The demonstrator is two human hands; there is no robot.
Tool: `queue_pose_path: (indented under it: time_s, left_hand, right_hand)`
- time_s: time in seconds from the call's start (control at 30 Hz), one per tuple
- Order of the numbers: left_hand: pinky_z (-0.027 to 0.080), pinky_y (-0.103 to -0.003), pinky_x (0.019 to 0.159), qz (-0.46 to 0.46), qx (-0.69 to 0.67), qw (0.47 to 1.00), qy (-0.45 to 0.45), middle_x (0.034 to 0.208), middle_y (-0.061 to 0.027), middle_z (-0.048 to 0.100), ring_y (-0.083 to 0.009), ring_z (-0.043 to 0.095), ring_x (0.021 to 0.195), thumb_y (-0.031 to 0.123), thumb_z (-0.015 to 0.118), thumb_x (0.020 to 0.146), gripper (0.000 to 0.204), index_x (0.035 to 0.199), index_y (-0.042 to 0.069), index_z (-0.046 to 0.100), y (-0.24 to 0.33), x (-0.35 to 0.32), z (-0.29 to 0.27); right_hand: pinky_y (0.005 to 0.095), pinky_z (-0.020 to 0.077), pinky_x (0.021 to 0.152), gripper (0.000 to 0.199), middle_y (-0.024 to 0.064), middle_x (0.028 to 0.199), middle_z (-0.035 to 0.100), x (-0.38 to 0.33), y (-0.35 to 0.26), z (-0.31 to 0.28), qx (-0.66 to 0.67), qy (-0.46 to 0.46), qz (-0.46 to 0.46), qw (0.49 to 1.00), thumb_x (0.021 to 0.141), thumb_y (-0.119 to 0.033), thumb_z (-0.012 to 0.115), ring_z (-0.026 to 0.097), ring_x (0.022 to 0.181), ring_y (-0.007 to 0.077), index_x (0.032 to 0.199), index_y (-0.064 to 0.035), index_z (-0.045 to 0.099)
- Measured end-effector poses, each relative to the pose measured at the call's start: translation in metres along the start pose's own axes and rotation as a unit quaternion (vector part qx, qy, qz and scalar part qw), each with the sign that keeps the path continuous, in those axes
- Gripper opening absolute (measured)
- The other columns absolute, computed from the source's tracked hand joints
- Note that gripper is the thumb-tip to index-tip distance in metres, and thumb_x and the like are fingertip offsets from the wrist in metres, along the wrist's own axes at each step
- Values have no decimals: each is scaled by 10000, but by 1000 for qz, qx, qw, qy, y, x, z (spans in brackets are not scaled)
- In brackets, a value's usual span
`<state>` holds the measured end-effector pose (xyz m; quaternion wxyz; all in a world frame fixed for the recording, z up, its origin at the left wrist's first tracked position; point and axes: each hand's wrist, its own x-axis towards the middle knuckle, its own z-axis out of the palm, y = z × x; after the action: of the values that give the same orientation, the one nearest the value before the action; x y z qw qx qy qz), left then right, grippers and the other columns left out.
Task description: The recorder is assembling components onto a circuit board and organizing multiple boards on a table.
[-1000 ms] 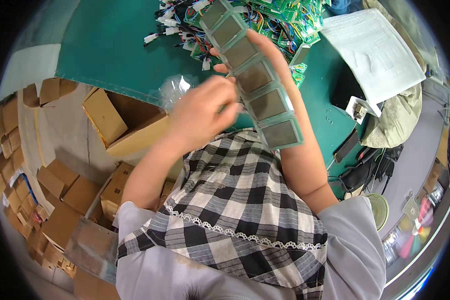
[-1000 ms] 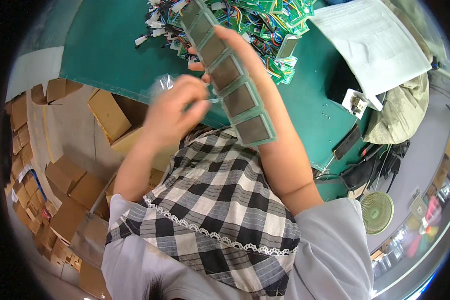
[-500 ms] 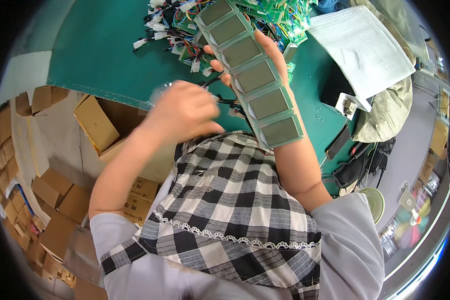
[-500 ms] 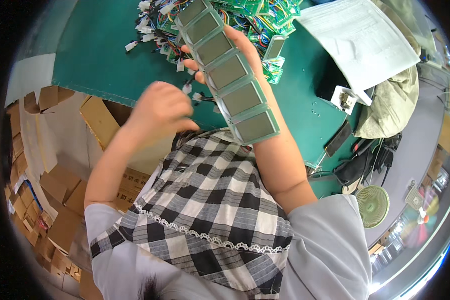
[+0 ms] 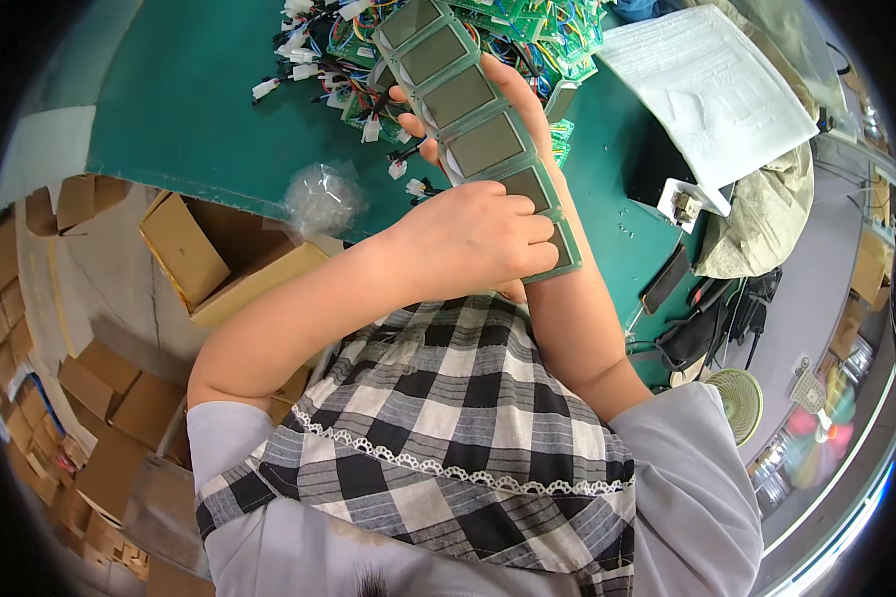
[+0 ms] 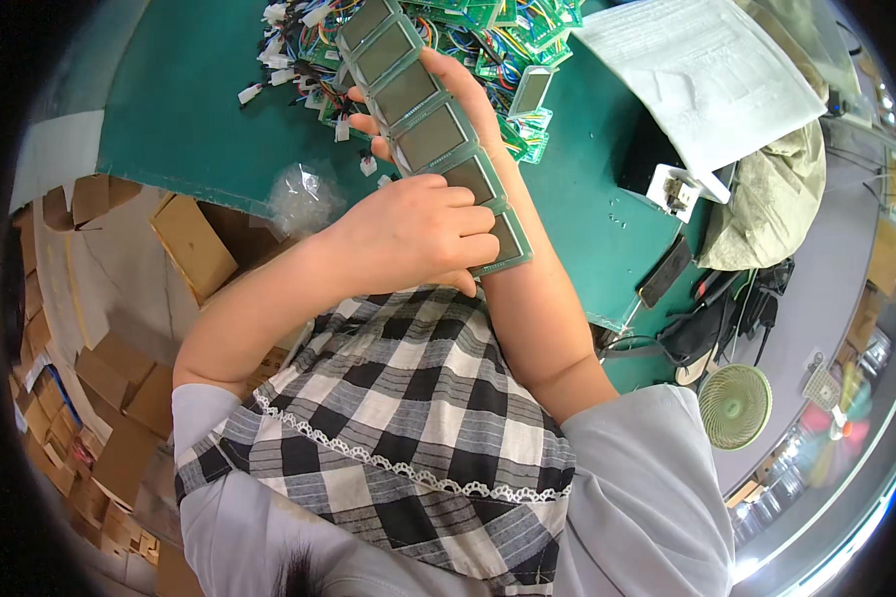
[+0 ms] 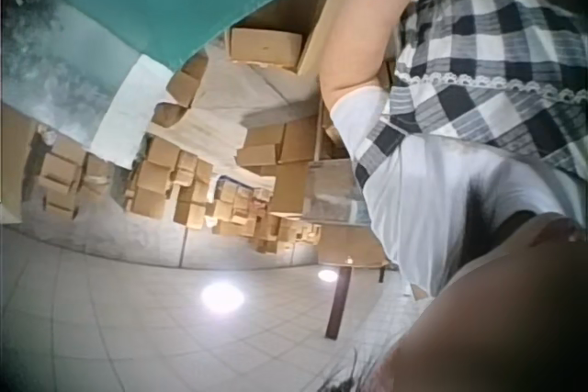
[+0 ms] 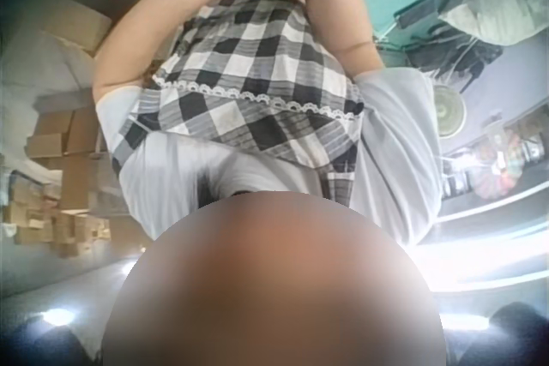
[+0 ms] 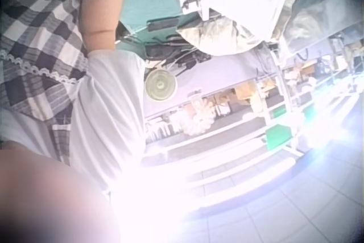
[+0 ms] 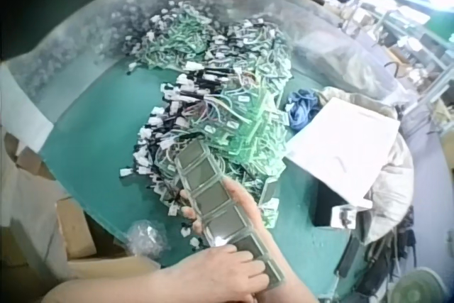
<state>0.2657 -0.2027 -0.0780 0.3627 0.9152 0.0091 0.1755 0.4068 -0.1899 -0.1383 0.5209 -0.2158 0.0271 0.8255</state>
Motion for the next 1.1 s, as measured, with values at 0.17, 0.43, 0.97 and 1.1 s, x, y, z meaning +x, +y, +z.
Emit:
queue_pose_path:
  time_s: [0.17,0.43,0.97,1.1]
  left_hand:
    - [473,-332,723,6,21,1000,13,821,16,537,-168,581,819,329,801,685,337,815,126,565,1,-5,3]
    - [411,-354,654,-141,39,970,193,771,-9,527,-208,541,726,407,759,757,355,770,125,543,27,11,34]
    - [458,-362,770,-43,-18,998,30,898,-13,522,-206,549,862,260,837,649,390,871,117,550,4,-12,1]
    - [469,-370,776,-19,-44,999,6,884,-8,516,-203,555,854,215,844,610,401,859,108,549,-3,-6,-3]
  right_hand:
    - [425,608,685,626,239,1240,618,1,-1,-3,-6,13,9,1000,954,-504,540,688,980,353,1414,-81,500]
    - [405,605,664,625,219,1224,630,4,-1,-6,-3,19,8,1000,958,-501,541,690,954,330,1381,-41,521]
    - [399,584,721,628,276,1339,539,2,2,-9,7,-24,1,1000,1008,-468,470,655,1020,346,1478,-55,418]
    - [394,582,717,646,277,1352,526,3,3,-14,21,-31,1,999,1005,-485,469,651,1012,351,1480,-51,414]
